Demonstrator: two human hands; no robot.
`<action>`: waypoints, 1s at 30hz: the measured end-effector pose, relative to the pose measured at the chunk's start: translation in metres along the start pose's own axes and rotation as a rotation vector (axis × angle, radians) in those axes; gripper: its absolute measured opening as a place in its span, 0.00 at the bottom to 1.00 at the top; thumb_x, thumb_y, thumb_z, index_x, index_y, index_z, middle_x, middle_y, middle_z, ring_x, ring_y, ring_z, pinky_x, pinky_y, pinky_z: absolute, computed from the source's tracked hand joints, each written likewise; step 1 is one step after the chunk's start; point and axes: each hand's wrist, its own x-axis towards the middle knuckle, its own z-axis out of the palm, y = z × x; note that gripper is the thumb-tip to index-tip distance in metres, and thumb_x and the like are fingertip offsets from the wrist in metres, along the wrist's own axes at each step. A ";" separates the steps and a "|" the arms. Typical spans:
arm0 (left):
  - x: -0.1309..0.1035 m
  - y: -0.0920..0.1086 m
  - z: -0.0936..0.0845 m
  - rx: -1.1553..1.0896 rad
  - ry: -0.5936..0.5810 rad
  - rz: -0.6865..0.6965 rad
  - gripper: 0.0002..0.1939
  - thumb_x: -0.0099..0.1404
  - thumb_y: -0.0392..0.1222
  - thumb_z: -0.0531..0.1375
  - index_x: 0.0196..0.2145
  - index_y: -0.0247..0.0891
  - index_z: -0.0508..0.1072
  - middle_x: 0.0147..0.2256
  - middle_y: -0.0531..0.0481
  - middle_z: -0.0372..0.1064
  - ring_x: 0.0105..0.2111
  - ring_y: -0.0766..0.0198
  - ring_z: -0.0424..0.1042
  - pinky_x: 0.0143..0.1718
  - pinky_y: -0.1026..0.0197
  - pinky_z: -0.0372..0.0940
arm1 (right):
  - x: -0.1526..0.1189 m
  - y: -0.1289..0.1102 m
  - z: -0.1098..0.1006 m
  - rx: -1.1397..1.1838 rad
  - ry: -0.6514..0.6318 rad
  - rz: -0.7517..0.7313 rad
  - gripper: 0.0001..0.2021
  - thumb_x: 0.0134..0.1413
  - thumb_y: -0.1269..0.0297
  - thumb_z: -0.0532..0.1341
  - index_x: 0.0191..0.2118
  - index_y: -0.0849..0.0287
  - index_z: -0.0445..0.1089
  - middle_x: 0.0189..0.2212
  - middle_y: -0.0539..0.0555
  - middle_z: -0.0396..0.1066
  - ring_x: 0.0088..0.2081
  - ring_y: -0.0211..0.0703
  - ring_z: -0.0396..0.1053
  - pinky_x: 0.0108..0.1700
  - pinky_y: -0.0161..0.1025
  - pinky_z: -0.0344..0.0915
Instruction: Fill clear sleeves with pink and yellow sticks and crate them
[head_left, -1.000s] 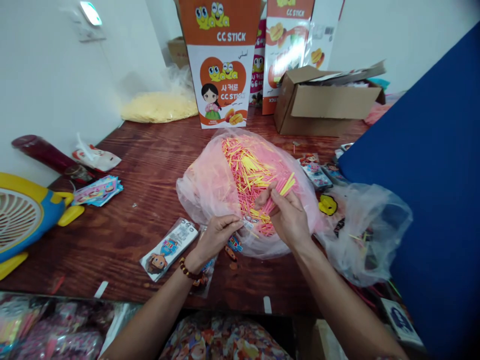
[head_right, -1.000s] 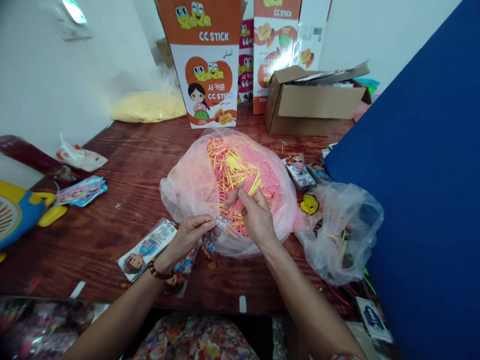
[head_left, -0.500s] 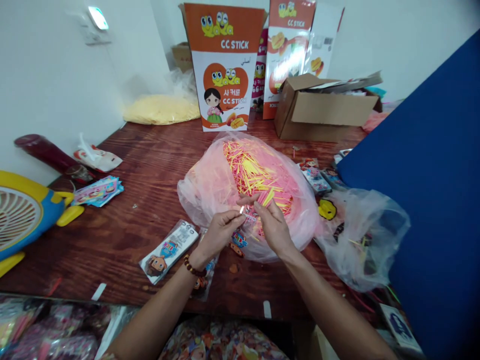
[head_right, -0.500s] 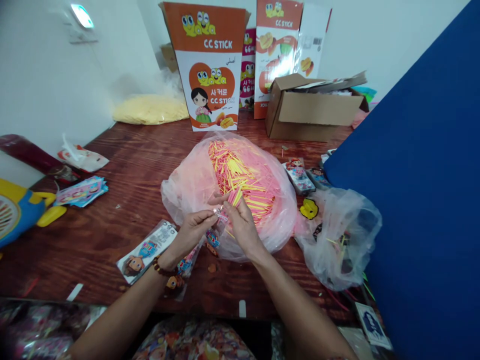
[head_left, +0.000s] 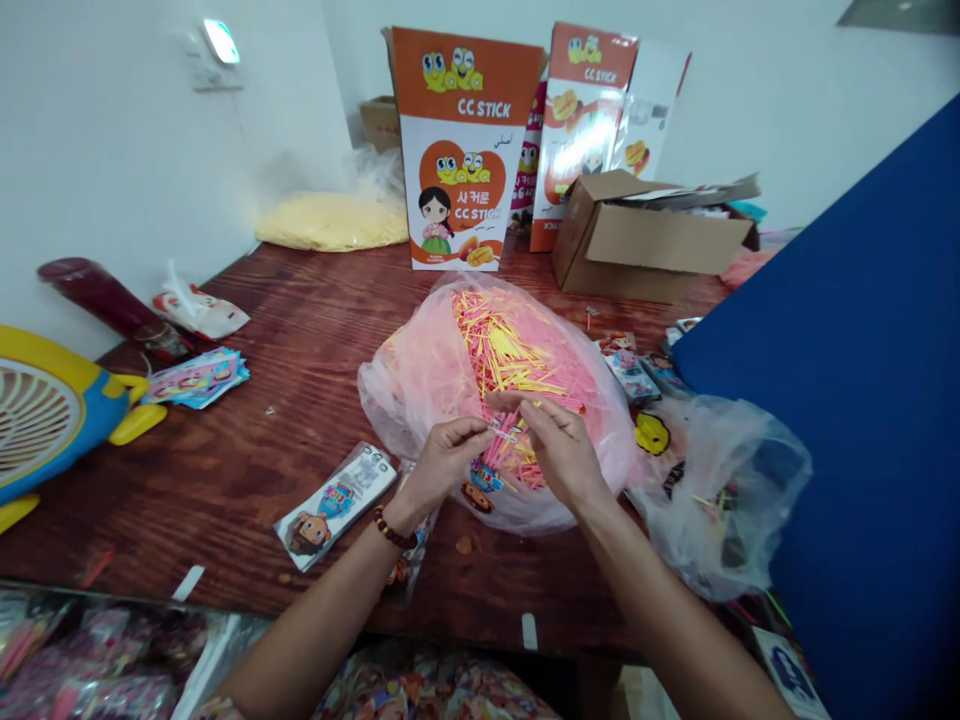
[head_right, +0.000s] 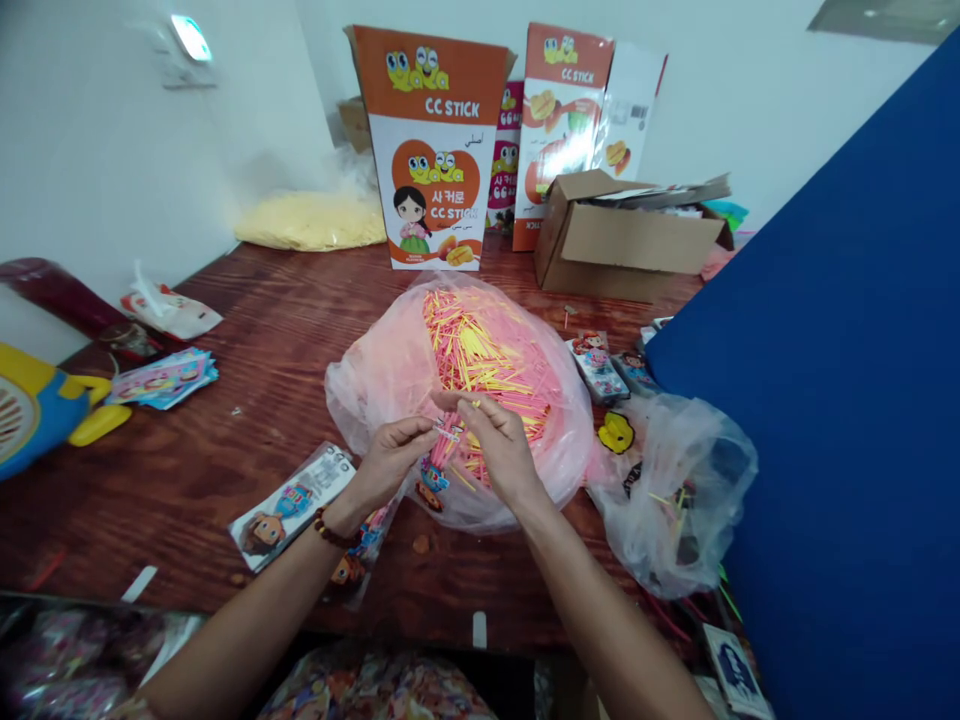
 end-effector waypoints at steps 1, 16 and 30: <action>0.000 0.001 0.000 -0.002 0.011 0.007 0.15 0.56 0.51 0.67 0.29 0.34 0.78 0.27 0.52 0.70 0.29 0.67 0.64 0.34 0.64 0.62 | 0.000 -0.001 0.000 0.012 0.009 -0.002 0.14 0.60 0.53 0.60 0.44 0.52 0.78 0.46 0.54 0.78 0.51 0.49 0.72 0.58 0.48 0.63; -0.005 0.004 -0.015 -0.133 0.105 0.068 0.13 0.55 0.48 0.69 0.35 0.37 0.82 0.35 0.48 0.78 0.35 0.63 0.72 0.43 0.61 0.66 | 0.008 -0.030 0.010 0.011 0.072 -0.098 0.19 0.60 0.46 0.57 0.43 0.53 0.77 0.40 0.56 0.79 0.48 0.51 0.74 0.56 0.53 0.65; -0.008 0.008 -0.031 -0.201 0.075 0.139 0.10 0.60 0.45 0.66 0.34 0.36 0.82 0.32 0.50 0.75 0.34 0.65 0.70 0.40 0.62 0.65 | -0.005 0.004 0.019 -0.319 0.033 -0.029 0.11 0.52 0.55 0.66 0.38 0.54 0.71 0.20 0.43 0.52 0.22 0.35 0.50 0.25 0.35 0.50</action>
